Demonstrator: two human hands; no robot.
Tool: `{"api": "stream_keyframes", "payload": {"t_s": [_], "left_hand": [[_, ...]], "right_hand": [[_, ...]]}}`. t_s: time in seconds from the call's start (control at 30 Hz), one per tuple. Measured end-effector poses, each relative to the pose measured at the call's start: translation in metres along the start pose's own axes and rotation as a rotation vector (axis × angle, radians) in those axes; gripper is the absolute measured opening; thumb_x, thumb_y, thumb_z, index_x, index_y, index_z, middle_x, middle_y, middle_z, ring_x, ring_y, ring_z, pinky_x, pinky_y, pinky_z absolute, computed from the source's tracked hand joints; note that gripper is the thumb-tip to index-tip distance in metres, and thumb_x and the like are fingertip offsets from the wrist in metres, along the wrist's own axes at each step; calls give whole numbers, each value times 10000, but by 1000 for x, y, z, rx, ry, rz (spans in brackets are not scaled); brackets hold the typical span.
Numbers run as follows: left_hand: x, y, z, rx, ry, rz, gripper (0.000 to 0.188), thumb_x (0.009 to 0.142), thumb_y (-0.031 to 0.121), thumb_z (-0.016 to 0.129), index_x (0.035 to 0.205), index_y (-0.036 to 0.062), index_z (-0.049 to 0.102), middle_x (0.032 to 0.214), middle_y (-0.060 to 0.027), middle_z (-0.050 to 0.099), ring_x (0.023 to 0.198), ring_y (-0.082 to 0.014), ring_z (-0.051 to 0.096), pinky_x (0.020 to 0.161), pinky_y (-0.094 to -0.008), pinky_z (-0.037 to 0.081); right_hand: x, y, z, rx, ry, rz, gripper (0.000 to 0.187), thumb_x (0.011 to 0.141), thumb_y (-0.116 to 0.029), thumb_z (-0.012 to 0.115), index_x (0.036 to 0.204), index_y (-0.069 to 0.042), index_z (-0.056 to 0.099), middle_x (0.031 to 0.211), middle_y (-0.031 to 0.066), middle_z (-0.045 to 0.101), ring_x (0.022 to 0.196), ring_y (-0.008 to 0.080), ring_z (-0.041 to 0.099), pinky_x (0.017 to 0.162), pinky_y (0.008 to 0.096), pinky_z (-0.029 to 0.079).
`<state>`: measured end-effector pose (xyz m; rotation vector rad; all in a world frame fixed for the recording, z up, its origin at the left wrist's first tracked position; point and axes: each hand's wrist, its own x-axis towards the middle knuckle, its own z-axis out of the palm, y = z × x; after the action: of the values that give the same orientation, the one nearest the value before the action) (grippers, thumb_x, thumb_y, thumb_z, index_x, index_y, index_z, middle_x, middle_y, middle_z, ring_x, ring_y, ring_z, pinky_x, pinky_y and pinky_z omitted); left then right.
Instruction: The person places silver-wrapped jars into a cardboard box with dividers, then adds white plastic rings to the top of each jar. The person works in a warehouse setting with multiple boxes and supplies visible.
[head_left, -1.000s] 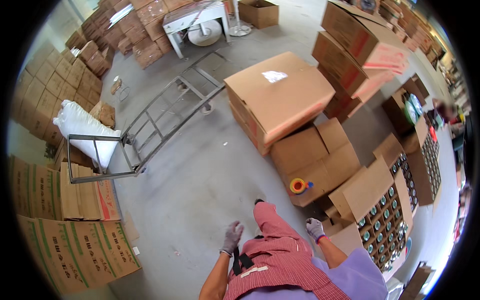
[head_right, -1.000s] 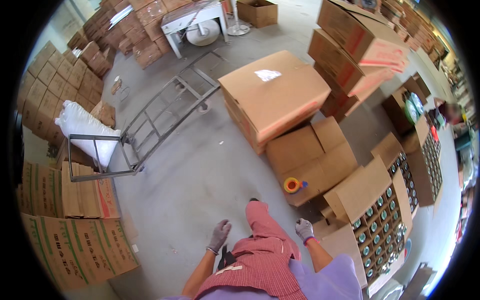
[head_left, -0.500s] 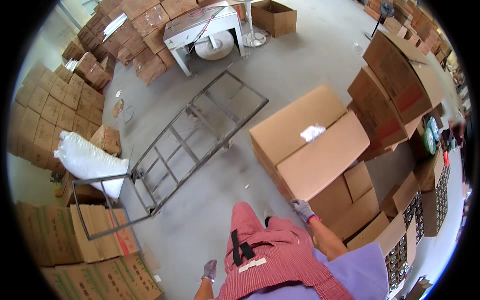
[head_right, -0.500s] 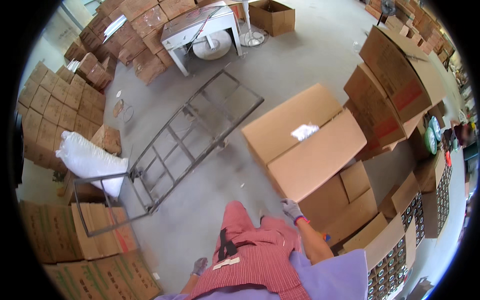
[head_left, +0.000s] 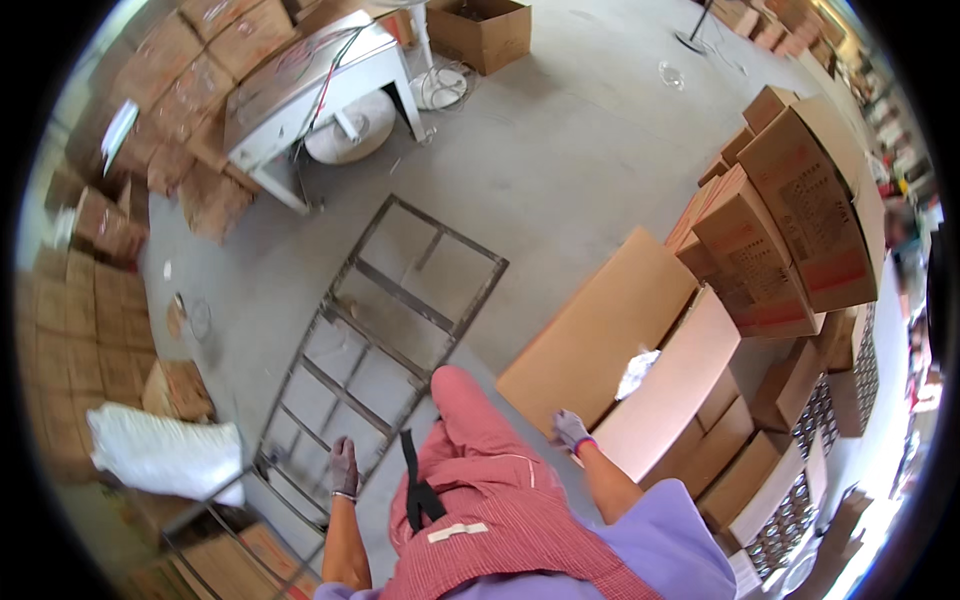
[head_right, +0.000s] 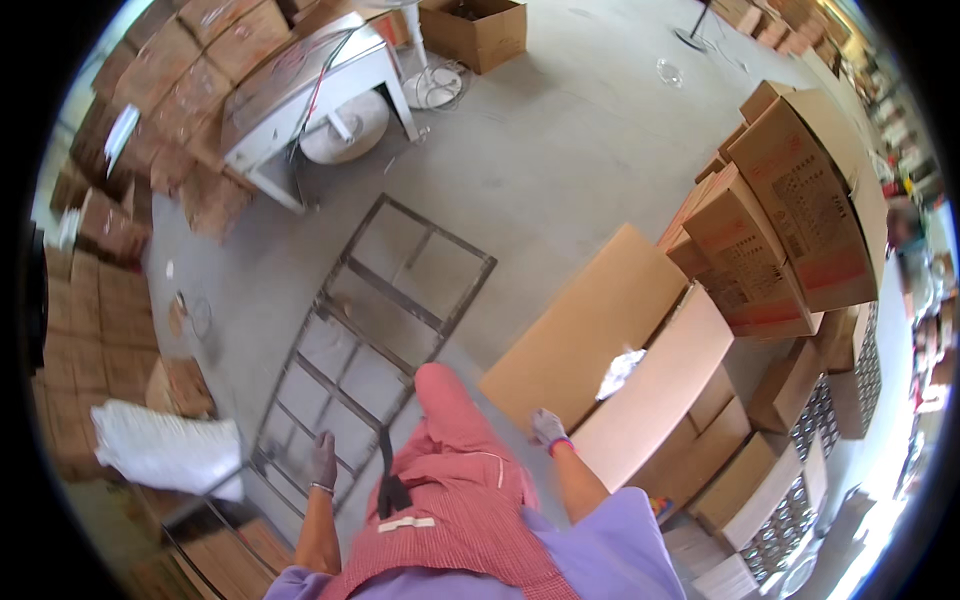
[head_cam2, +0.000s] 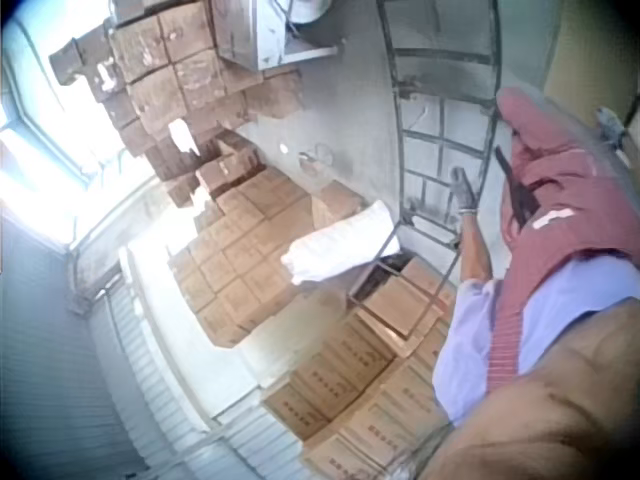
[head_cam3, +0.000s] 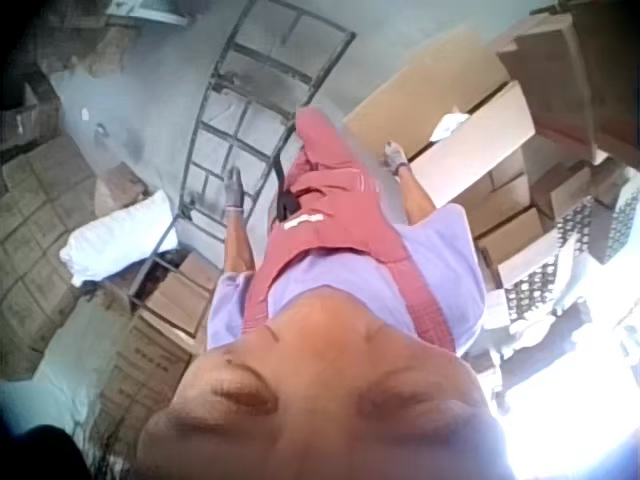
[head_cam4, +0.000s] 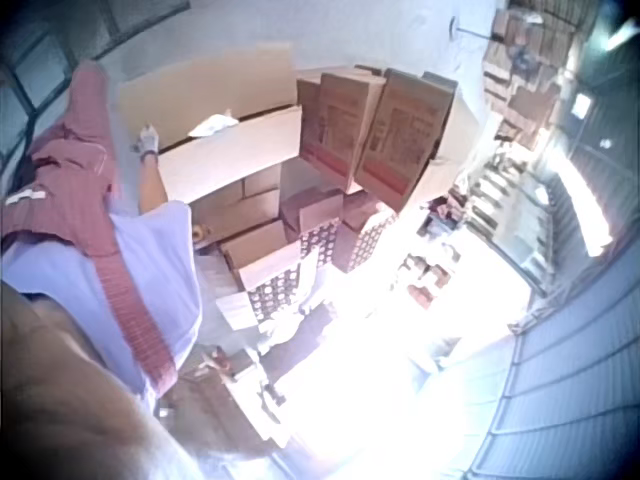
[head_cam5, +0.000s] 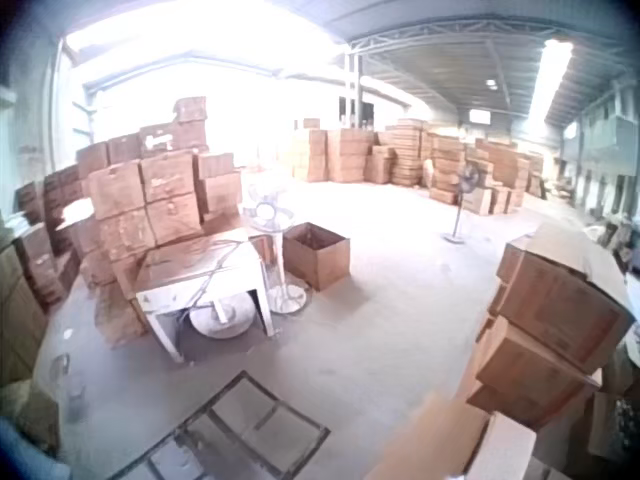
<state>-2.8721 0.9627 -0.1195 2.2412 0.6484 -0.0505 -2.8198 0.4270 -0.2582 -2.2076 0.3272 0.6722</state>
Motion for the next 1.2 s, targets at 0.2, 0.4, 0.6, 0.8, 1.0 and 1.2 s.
{"api": "stream_keyframes", "payload": {"t_s": [0.2,0.4,0.6,0.8,1.0,1.2], "left_hand": [[140,187,59,-503,-259,-29,324,987,258,538,1202,24,601,1084,-44,626,1028,-121,554,918,-265,440],[214,301,198,-382,-549,120,340,942,267,585,1143,-4,633,1050,-87,673,1007,-160,599,895,-285,466],[272,346,285,-173,-746,-95,433,943,322,535,1195,-23,605,1114,-159,667,1051,-239,621,927,-322,471],[394,489,327,-180,-635,-106,423,908,341,539,1150,7,633,1106,-165,672,1063,-260,621,903,-330,477],[470,453,384,216,-806,446,392,968,285,519,1192,-26,604,1134,-94,663,962,-194,614,857,-308,487],[605,453,489,-524,-614,-310,400,929,413,486,1199,148,614,1090,-234,642,1050,-360,603,883,-405,482]], "right_hand": [[7,24,-9,-127,-189,176,490,879,-464,481,973,-21,668,923,261,667,924,428,643,792,459,517],[107,15,-102,816,-164,391,400,811,-339,648,1053,-24,688,835,181,702,792,309,685,673,423,536],[227,27,-260,520,-49,461,317,837,-196,597,1098,-28,664,842,150,684,662,238,657,598,377,552],[412,-116,-459,578,276,495,321,894,-274,533,1119,-61,618,637,115,587,502,204,567,468,345,507],[565,-244,-502,501,76,422,392,920,-375,469,1130,-76,610,688,121,598,501,207,565,461,344,505],[760,-357,-557,595,-85,439,420,935,-175,406,1343,-98,469,872,158,620,553,252,604,512,388,561]]}}
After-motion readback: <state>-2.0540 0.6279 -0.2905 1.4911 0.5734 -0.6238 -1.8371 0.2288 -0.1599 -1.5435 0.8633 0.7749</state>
